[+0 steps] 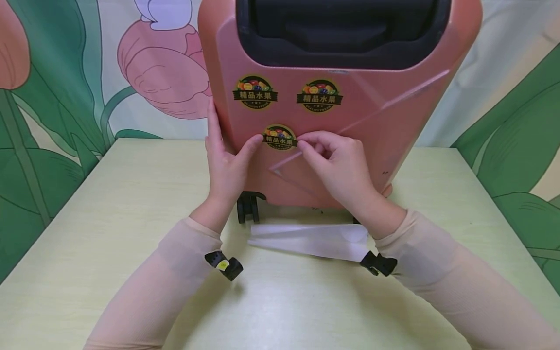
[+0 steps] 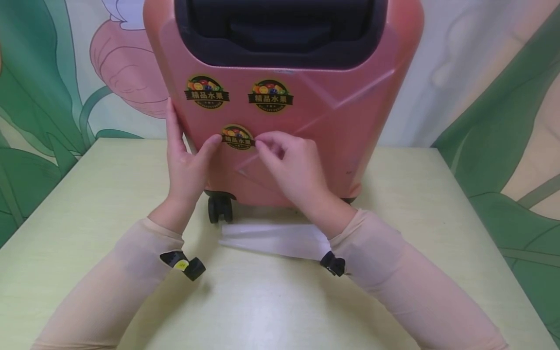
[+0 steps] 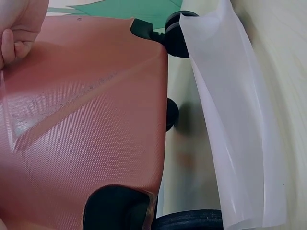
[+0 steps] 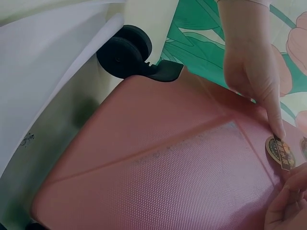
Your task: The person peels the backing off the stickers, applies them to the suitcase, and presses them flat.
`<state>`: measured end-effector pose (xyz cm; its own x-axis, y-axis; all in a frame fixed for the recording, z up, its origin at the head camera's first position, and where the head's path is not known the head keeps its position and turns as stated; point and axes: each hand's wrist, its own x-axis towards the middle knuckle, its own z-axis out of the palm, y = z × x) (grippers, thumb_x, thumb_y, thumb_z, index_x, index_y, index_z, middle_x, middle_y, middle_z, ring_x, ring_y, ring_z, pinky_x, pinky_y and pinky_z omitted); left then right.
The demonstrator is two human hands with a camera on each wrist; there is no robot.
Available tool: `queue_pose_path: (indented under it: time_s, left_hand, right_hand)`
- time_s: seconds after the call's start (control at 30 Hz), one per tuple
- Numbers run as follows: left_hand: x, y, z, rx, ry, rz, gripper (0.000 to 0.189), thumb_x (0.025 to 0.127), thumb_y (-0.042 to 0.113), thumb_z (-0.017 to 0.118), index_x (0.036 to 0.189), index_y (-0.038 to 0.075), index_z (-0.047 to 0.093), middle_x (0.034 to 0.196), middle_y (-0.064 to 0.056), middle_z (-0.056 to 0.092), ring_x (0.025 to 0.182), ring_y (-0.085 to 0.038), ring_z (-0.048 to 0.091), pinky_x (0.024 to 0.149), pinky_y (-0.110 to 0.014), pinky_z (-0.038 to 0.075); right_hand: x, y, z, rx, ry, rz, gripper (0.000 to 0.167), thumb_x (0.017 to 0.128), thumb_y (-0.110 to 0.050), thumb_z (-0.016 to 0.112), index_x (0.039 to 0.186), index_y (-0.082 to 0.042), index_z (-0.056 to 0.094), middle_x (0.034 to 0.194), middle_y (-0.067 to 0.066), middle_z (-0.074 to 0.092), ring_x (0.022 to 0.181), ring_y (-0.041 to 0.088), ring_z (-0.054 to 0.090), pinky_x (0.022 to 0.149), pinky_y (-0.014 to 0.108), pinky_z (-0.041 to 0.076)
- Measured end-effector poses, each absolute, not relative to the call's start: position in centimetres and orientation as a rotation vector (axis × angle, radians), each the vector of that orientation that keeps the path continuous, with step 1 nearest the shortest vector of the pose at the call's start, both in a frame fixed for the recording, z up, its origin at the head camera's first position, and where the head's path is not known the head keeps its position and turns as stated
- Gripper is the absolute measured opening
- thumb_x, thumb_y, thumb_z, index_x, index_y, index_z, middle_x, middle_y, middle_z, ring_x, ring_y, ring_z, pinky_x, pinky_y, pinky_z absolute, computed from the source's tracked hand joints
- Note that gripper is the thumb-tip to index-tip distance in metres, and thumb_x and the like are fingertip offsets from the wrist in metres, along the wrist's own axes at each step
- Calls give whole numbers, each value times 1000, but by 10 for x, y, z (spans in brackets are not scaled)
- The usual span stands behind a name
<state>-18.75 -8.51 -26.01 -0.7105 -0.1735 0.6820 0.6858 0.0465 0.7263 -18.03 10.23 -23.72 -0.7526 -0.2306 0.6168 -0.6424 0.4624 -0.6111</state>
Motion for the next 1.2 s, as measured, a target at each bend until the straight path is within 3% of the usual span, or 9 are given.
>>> queue_pose_path:
  time_s: [0.2, 0.43, 0.63, 0.77, 0.97, 1.03, 1.2]
  left_hand:
    - [-186, -86, -261, -506, -1746, -1726, 92, 82, 16, 70, 149, 4, 7, 135, -5, 39, 121, -14, 35, 100, -33, 35]
    - [-184, -80, -258, -427, -1855, -1590, 116, 69, 44, 74, 148, 0, 1, 143, -8, 28, 126, -6, 28, 104, -27, 27]
    - [-183, -79, -258, -404, -1875, -1531, 109, 76, 27, 75, 148, 0, -3, 152, -7, 11, 132, -5, 17, 107, -26, 23]
    - [-183, -81, -260, -452, -1859, -1535, 103, 82, 36, 67, 147, -2, -4, 154, -10, 3, 135, -5, 13, 108, -27, 20]
    - [-190, -89, -269, -533, -1848, -1498, 85, 93, 35, 52, 147, -3, -1, 155, -12, 2, 137, -8, 9, 110, -30, 17]
    - [-195, -91, -274, -507, -1878, -1443, 89, 91, 44, 53, 148, 0, -1, 155, -7, 4, 137, -7, 9, 110, -29, 15]
    - [-203, -89, -281, -423, -1974, -1258, 117, 71, 57, 67, 149, 4, -2, 155, 1, 1, 137, -5, 5, 110, -28, 12]
  right_hand:
    - [-181, 103, -238, 738, -2243, 1204, 10, 86, -11, 66, 91, -5, 73, 55, -1, 50, 48, 11, 39, 45, 21, 28]
    - [-180, 103, -239, 738, -2236, 1143, 9, 85, -11, 67, 89, -4, 73, 55, -1, 50, 49, 10, 39, 46, 21, 29]
    - [-180, 102, -238, 759, -2217, 1123, 9, 85, -10, 67, 88, -4, 72, 55, -2, 51, 49, 9, 40, 46, 21, 30]
    - [-180, 101, -238, 764, -2205, 1118, 8, 85, -10, 67, 87, -4, 72, 55, -2, 51, 49, 8, 39, 46, 21, 30]
    - [-180, 102, -239, 767, -2205, 1131, 9, 85, -10, 67, 88, -4, 72, 55, -2, 50, 49, 9, 39, 46, 21, 29]
    - [-180, 102, -239, 767, -2206, 1128, 9, 85, -10, 67, 88, -4, 72, 55, -2, 51, 49, 9, 39, 46, 21, 29]
    - [-180, 103, -239, 774, -2205, 1113, 9, 85, -10, 67, 88, -3, 72, 56, -2, 51, 49, 8, 39, 45, 21, 29]
